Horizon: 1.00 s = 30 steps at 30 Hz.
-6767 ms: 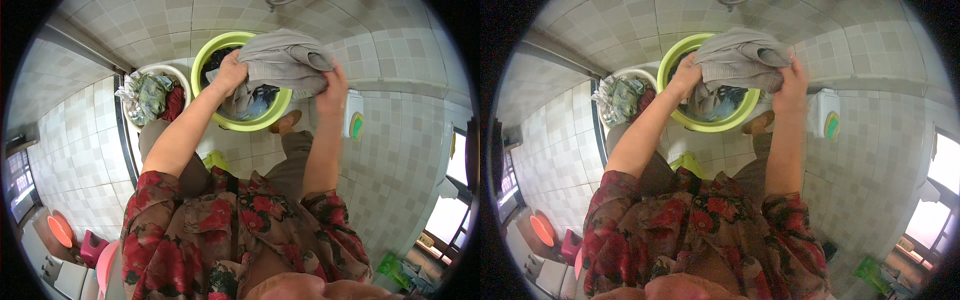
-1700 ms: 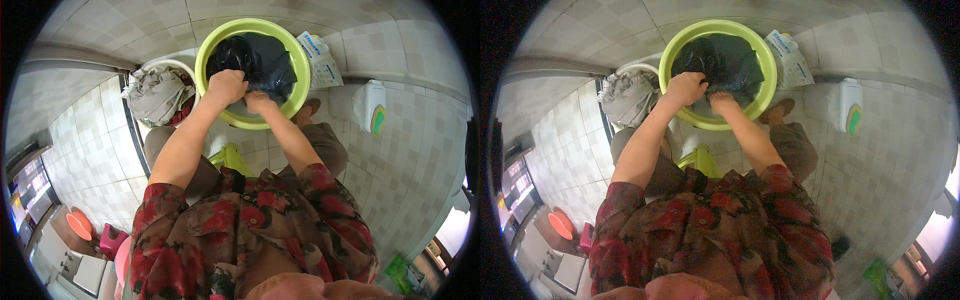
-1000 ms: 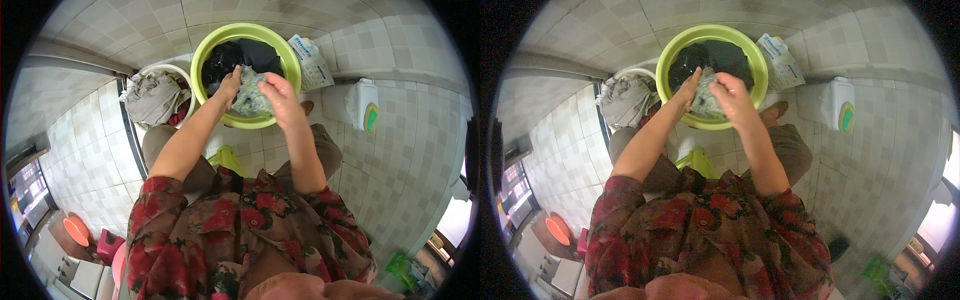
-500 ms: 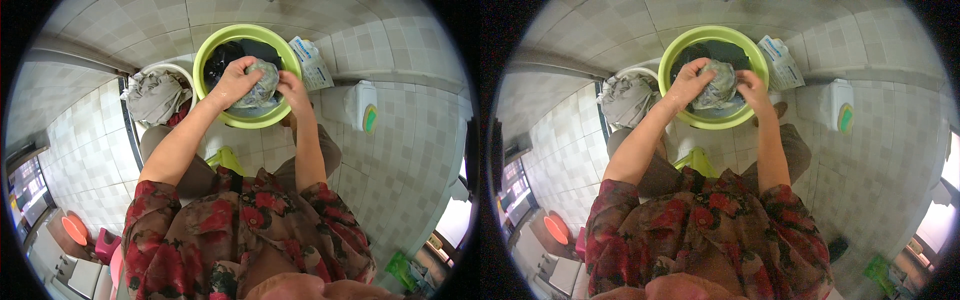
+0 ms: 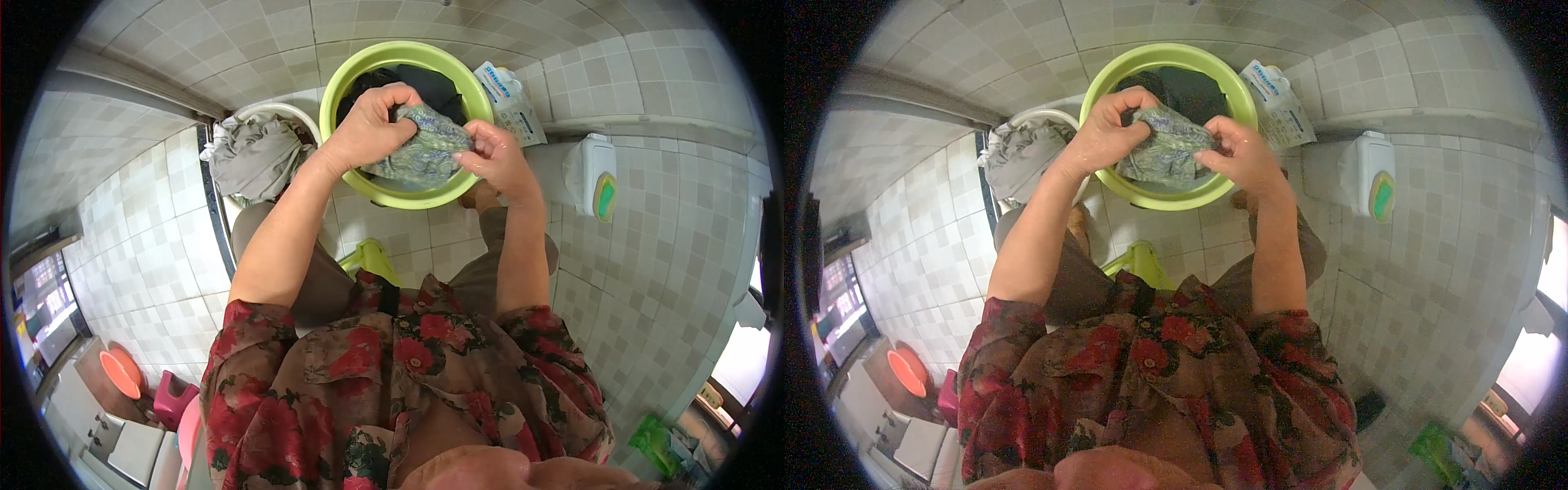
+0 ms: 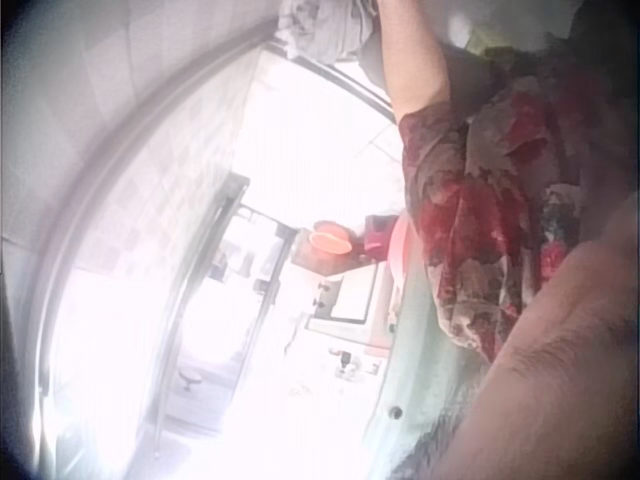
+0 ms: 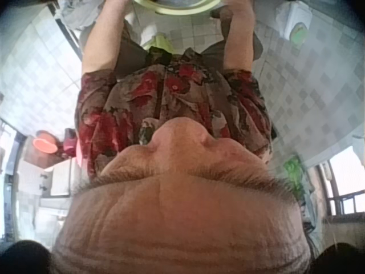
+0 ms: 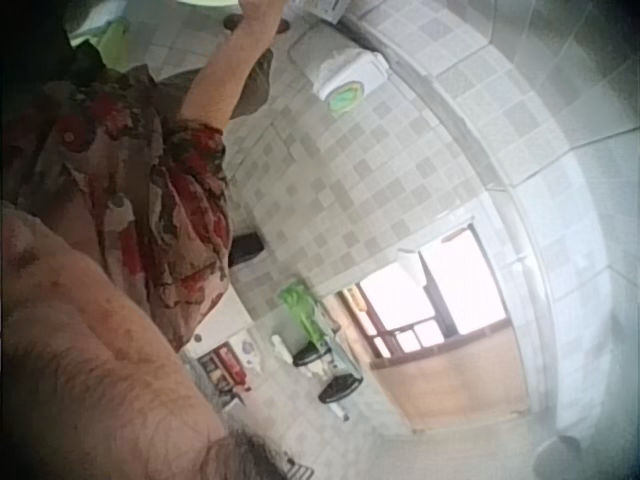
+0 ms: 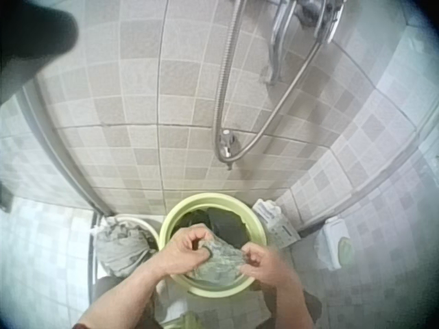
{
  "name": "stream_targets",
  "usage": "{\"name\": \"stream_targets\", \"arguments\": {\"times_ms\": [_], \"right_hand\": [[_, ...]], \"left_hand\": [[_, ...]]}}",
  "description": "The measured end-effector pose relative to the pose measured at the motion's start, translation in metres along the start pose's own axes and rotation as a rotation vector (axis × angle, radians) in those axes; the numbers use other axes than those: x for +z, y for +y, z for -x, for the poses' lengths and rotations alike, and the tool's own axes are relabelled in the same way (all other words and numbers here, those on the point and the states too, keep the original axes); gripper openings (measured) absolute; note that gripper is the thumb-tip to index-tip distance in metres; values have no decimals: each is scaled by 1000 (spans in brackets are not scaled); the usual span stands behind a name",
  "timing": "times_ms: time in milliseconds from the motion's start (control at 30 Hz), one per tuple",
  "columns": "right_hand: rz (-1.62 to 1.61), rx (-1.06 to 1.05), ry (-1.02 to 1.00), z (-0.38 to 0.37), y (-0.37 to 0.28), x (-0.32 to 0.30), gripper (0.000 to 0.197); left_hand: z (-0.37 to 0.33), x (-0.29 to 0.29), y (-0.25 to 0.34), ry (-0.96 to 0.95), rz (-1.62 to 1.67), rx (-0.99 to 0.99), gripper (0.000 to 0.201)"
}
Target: The person hand-washes clothes in a bucket of soapy water by scrubbing them against each other, wrings out each item, and places them into a separate laundry basket. The person then lifts the bucket and pours out the remaining water.
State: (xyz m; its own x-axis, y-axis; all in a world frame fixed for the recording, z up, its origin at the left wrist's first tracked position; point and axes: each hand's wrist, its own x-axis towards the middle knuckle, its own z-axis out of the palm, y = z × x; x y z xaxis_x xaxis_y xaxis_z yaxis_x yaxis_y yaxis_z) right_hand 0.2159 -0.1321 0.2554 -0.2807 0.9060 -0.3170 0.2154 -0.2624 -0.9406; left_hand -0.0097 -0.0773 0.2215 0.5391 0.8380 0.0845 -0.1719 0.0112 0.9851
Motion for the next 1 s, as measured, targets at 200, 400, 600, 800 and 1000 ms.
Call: {"name": "stream_targets", "arguments": {"times_ms": [200, 400, 600, 800, 1000], "right_hand": [[488, 25, 57, -3, 19, -1, 15], [1049, 125, -33, -40, 82, 39, 42], [1367, 324, -441, -102, 191, 75, 26], [1300, 543, -499, -122, 215, 64, 26], [804, 130, -221, -97, 162, 13, 23]], "left_hand": [[8, -9, -10, -213, -664, -159, 35], [7, -21, -35, -164, -1173, -353, 50], [-11, -20, -45, -135, -1148, -328, 39], [-15, -13, -45, -181, -1205, -411, 37], [-12, -15, -46, -141, -1212, -389, 36]]}}
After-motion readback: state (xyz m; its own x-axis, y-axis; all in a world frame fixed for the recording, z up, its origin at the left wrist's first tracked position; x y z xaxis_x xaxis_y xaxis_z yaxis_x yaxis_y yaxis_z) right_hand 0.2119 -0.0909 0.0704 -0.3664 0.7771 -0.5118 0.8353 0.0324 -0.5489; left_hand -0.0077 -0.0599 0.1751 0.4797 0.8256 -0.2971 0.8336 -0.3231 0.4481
